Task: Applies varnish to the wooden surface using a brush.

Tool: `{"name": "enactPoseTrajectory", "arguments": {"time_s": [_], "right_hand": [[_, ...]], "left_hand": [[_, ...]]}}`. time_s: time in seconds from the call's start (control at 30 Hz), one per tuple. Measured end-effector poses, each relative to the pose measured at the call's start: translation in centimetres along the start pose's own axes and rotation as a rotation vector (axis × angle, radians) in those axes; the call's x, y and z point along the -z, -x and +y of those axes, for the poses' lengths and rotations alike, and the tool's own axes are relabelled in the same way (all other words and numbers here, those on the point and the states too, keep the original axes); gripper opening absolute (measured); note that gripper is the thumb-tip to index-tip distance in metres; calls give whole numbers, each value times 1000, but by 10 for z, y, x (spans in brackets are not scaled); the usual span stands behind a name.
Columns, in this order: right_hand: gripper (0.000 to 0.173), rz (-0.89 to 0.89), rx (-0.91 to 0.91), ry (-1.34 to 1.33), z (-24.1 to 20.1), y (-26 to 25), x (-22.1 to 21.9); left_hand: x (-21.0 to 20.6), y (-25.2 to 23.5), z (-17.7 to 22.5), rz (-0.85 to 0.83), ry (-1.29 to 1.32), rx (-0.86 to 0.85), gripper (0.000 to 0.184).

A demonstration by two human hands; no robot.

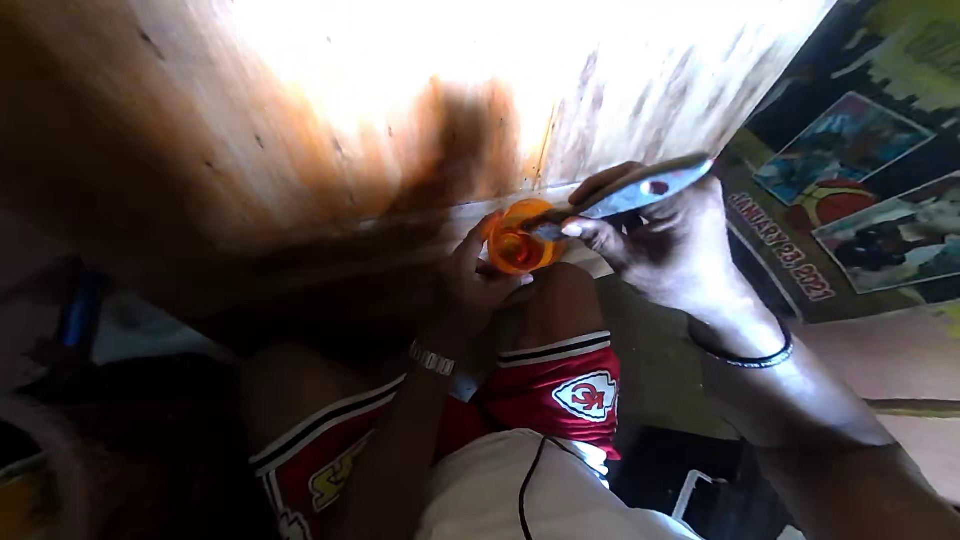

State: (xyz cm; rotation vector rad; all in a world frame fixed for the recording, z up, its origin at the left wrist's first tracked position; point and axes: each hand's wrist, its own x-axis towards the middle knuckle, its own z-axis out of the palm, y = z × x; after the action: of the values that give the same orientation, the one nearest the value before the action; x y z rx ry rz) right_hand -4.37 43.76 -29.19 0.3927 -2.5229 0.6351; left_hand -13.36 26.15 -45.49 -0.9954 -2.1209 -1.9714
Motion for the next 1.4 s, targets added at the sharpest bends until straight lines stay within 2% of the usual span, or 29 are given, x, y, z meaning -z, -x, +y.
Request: {"name": "enactPoseTrajectory", "arguments": {"time_s": [0.1,0.3,0.43,0.53,0.6,0.7,0.77,0.83,0.9,0.97,1.03,1.23,1.33,1.4], "right_hand": [[20,-63,-62,28,5,-7,0],[13,-156,-69,40,13,-13,-11],[11,-205,-127,61,22,-4,-34],[20,-149,-195,27,21,-10,-29],[27,19,-220,9,22,-13,-27],[20,253,-347,-286,35,-16,-42],[14,357,-547,-701,38,-25,-45],[15,443,-786,-1098,41,-32,-44],[20,469,-898,-1347,49,-39,-46],[23,457,-846,-1425,57,-52,-41],[24,432,-714,-1340,59,-72,-29],[19,360,-57,-931,77,-161,19],[20,438,150,-738,64,-196,30],[21,410,222,-609,60,-211,31]], "left_hand": [[-2,2,2,-32,-29,66,79],[0,-1,8,-80,-53,188,83],[0,4,13,-56,8,143,77],[1,-6,3,-18,-23,55,76],[-1,-16,-2,7,-30,41,81],[4,-35,8,21,-168,120,84],[9,-48,18,19,-208,178,84],[11,-56,20,47,-207,157,81],[13,-67,18,94,-212,116,81],[18,-84,24,117,-223,84,83],[28,-106,33,80,-234,69,86],[65,-195,71,76,-288,68,77],[79,-211,82,115,-315,60,80],[80,-205,82,124,-287,71,82]]}}
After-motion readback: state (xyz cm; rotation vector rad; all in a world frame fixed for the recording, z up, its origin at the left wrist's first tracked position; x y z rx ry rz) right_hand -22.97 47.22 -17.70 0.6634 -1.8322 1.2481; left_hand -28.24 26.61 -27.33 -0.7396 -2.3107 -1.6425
